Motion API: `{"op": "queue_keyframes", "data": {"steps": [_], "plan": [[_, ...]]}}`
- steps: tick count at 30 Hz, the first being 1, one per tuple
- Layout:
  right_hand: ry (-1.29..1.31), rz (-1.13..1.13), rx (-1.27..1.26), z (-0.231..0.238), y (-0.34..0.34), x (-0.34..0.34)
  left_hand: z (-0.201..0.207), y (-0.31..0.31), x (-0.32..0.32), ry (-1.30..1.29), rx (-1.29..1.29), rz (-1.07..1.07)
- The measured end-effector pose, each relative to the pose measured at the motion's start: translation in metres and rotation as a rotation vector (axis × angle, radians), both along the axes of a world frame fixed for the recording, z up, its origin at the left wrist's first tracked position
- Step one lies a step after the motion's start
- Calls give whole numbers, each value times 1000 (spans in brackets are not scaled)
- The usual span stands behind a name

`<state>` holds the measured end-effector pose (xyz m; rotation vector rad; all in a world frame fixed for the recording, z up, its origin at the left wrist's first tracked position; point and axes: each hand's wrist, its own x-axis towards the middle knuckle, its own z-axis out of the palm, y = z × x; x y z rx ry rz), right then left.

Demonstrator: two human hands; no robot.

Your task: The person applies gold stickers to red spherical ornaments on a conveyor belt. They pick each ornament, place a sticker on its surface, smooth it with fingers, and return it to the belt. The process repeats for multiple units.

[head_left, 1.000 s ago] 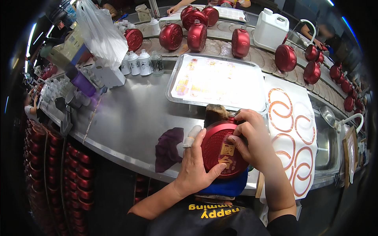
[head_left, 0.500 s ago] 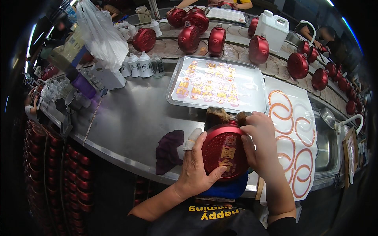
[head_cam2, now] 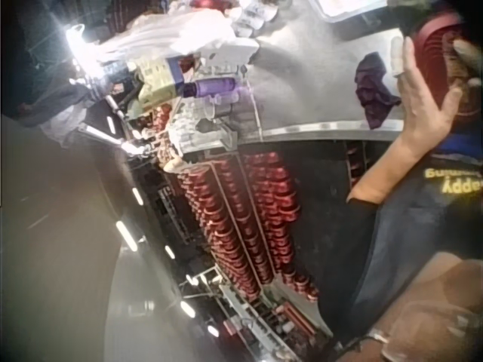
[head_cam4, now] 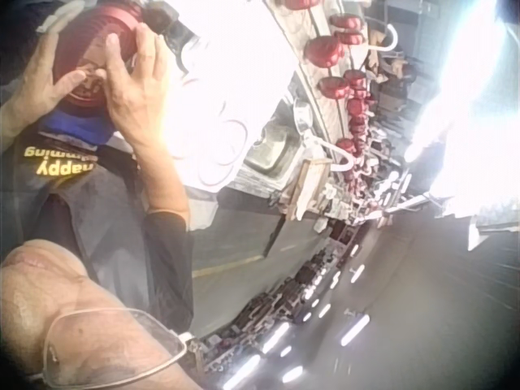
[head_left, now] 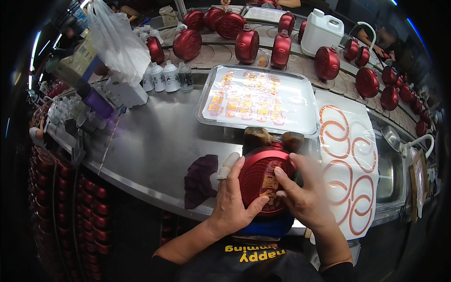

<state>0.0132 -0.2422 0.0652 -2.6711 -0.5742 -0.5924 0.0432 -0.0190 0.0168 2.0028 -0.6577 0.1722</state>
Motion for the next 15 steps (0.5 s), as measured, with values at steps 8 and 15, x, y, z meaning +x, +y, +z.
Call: {"op": "queue_keyframes", "data": {"steps": [8,15], "plan": [[40,-57,210,-6,-9,2,25,-6,50,70,-57,-10],[85,-66,249,-11,-9,-3,35,-16,59,47,127,33]]}}
